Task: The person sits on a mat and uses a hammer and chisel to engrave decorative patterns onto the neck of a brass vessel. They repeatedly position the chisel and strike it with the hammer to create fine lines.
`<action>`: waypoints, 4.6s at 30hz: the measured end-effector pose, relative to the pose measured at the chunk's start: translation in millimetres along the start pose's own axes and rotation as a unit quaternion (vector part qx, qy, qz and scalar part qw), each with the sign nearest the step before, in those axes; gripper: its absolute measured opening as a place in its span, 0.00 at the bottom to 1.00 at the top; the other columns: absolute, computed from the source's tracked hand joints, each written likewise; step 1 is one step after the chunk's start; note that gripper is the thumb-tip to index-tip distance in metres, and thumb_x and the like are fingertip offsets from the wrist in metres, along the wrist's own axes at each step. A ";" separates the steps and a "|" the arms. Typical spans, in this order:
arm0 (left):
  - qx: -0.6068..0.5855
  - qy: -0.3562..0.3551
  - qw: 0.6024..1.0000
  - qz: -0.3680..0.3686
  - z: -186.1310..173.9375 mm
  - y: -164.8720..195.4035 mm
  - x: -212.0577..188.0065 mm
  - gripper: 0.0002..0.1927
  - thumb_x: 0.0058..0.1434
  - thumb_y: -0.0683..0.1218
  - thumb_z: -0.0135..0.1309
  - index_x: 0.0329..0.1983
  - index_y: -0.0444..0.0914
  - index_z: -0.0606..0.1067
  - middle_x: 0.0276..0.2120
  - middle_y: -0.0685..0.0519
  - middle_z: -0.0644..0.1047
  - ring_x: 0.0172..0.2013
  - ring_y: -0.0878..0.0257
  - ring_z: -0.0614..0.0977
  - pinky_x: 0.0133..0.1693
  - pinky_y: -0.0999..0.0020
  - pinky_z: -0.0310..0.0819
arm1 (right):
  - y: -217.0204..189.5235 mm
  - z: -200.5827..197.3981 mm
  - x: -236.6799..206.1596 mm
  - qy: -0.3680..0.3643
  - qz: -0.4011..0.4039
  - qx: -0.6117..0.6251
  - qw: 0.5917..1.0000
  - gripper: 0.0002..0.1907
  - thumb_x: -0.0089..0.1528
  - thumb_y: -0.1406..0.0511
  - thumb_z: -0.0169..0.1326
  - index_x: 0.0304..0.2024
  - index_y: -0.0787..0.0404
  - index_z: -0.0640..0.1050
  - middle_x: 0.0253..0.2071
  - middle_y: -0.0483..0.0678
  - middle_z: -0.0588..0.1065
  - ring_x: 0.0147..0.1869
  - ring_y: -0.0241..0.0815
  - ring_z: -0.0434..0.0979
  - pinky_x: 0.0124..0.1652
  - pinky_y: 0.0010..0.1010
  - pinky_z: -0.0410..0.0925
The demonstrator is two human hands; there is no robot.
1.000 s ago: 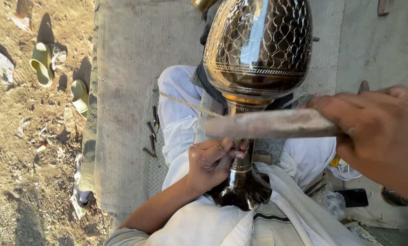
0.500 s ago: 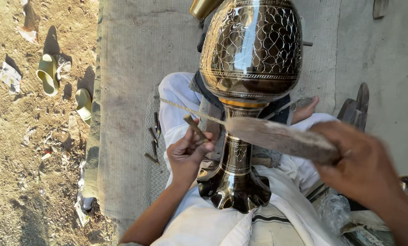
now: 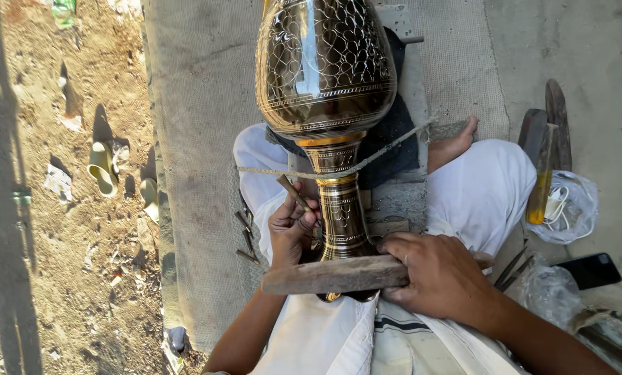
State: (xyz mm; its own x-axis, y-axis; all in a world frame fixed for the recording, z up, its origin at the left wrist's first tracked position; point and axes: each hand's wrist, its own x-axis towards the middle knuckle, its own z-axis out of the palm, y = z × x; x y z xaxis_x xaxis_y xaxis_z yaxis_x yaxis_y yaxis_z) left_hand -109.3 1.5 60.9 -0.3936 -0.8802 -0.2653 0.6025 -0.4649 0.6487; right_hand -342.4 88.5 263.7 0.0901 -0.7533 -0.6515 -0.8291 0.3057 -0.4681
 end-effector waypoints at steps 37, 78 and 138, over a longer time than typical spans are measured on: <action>0.017 0.053 0.991 0.120 41.5 43.4 -23.9 0.33 0.63 0.33 0.61 0.72 0.30 0.65 0.46 0.46 0.80 0.42 0.61 0.82 0.49 0.68 0.78 | 86.8 41.6 56.2 0.040 -0.280 0.321 0.904 0.27 0.45 0.75 0.59 0.49 0.66 0.83 0.48 0.52 0.85 0.51 0.44 0.87 0.53 0.32 0.75; 0.421 -0.162 0.865 0.220 127.9 89.5 20.7 0.26 0.66 0.28 0.56 0.66 0.38 0.73 0.47 0.47 0.84 0.49 0.60 0.87 0.53 0.68 0.84 | 83.9 -5.8 33.9 0.335 -0.099 0.418 0.839 0.28 0.57 0.68 0.62 0.57 0.61 0.65 0.45 0.48 0.75 0.27 0.28 0.71 0.24 0.22 0.66; 0.442 -0.069 0.853 0.268 124.6 83.1 9.8 0.30 0.63 0.31 0.61 0.67 0.42 0.72 0.41 0.50 0.84 0.38 0.65 0.88 0.44 0.73 0.84 | -24.4 -177.6 11.1 0.197 0.009 -0.221 0.955 0.23 0.57 0.71 0.60 0.56 0.53 0.80 0.31 0.47 0.80 0.28 0.37 0.81 0.33 0.33 0.73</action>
State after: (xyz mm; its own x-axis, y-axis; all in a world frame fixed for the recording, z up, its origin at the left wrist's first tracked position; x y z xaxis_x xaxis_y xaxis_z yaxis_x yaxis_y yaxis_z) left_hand -149.6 -33.8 201.1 -0.3410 -0.8955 0.2859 -0.0124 0.3084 0.9512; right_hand -419.2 -30.7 374.0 -0.0699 -0.9377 -0.3405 -0.9884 0.1112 -0.1034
